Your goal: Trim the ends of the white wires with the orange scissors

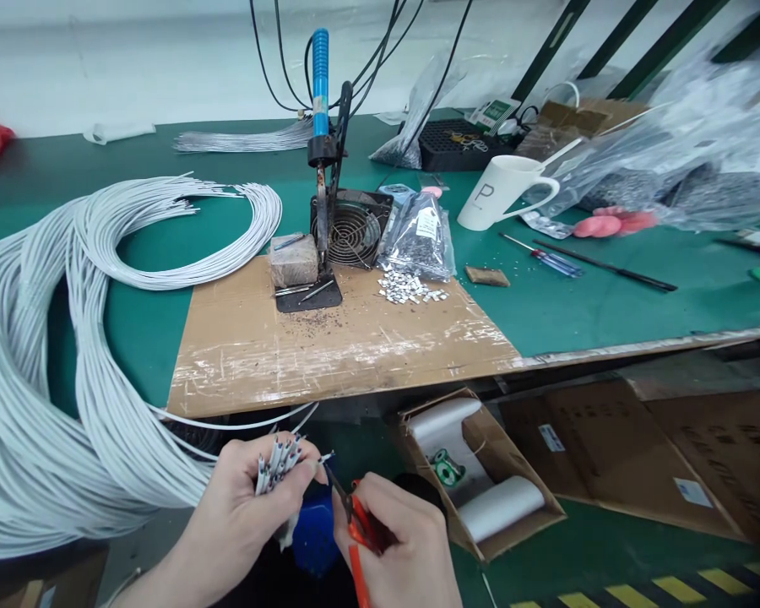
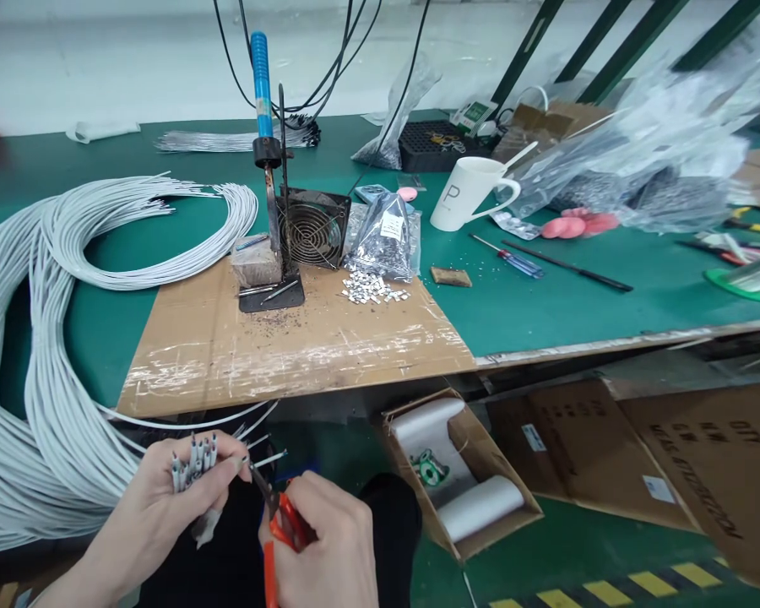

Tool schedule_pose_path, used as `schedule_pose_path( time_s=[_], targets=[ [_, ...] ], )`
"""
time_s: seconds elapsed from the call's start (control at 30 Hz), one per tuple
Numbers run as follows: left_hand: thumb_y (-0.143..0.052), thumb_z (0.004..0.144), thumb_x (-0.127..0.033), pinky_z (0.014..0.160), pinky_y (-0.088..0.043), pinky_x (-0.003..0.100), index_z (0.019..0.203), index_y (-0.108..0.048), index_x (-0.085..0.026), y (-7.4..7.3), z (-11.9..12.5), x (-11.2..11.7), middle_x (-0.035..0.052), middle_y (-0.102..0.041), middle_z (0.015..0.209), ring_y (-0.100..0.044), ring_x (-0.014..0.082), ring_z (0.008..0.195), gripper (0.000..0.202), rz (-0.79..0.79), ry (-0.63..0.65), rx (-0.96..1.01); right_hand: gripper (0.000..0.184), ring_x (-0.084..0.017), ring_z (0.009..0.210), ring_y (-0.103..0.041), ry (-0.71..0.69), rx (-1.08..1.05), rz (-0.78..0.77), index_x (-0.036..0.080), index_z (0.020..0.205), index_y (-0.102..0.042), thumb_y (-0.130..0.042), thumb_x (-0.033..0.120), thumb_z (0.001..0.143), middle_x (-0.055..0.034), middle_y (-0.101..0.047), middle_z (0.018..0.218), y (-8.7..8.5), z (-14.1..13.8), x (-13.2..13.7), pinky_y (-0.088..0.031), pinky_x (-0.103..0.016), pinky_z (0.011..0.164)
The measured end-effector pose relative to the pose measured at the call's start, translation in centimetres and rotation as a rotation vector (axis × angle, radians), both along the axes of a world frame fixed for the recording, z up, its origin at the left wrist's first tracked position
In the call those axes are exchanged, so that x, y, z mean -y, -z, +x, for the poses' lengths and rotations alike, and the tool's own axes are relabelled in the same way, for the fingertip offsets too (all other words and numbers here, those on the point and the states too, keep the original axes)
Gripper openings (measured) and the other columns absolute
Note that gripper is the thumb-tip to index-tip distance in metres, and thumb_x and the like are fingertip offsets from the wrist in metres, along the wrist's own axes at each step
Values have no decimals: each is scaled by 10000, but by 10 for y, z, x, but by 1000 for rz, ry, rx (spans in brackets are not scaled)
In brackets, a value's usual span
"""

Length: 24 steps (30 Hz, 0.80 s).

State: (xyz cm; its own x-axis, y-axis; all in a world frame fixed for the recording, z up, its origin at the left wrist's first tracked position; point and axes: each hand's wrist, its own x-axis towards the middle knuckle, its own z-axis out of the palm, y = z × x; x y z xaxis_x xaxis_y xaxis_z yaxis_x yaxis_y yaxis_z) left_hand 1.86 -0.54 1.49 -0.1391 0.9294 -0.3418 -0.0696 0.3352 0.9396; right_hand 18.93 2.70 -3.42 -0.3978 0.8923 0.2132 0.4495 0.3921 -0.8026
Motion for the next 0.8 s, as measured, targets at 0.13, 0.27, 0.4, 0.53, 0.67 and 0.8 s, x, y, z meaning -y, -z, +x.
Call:
schedule_pose_path(
  time_s=[0.13,0.27,0.4,0.53,0.67,0.8],
  targets=[
    [-634,956,-347,455,-283,207,760,-654,-166,-1,0,-2,-75,-406,559,-319,86,481,267,46,15,-7,413,-93,523,-299,-8,7,17,233,714,-141,-513,151,873,63,-257,609,-1,0,0,-230,-256,490],
    [-640,919,-278,444,-248,211,767,-666,-169,-3,0,-3,-87,-376,539,-302,81,464,189,27,20,-29,416,-90,519,-299,-22,10,19,232,710,-143,-516,156,878,64,-261,605,-2,0,0,-233,-251,485],
    [-635,907,-245,440,-218,222,770,-686,-171,-2,0,-4,-91,-351,531,-287,83,468,164,53,34,-83,409,-89,517,-289,-29,1,13,233,709,-146,-510,140,870,64,-258,599,-3,0,-1,-231,-253,483],
    [-650,896,-274,458,-224,232,761,-690,-171,-6,1,-3,-88,-362,541,-296,85,480,174,14,19,-88,416,-86,514,-288,-52,-15,-5,232,706,-151,-522,134,865,66,-259,599,-3,1,-1,-228,-252,480],
    [-675,888,-323,479,-227,235,758,-685,-167,-10,2,-1,-85,-357,555,-279,89,505,204,-34,-6,-87,418,-82,511,-304,-61,-17,6,230,704,-153,-522,138,877,67,-271,596,-3,-1,-1,-225,-248,479],
    [-663,916,-350,477,-225,231,792,-698,-169,-8,-2,0,-86,-351,562,-269,91,507,222,-45,12,-65,416,-84,509,-270,-42,-34,46,229,715,-138,-505,126,884,67,-244,591,-2,0,-2,-210,-251,471]
  ],
)
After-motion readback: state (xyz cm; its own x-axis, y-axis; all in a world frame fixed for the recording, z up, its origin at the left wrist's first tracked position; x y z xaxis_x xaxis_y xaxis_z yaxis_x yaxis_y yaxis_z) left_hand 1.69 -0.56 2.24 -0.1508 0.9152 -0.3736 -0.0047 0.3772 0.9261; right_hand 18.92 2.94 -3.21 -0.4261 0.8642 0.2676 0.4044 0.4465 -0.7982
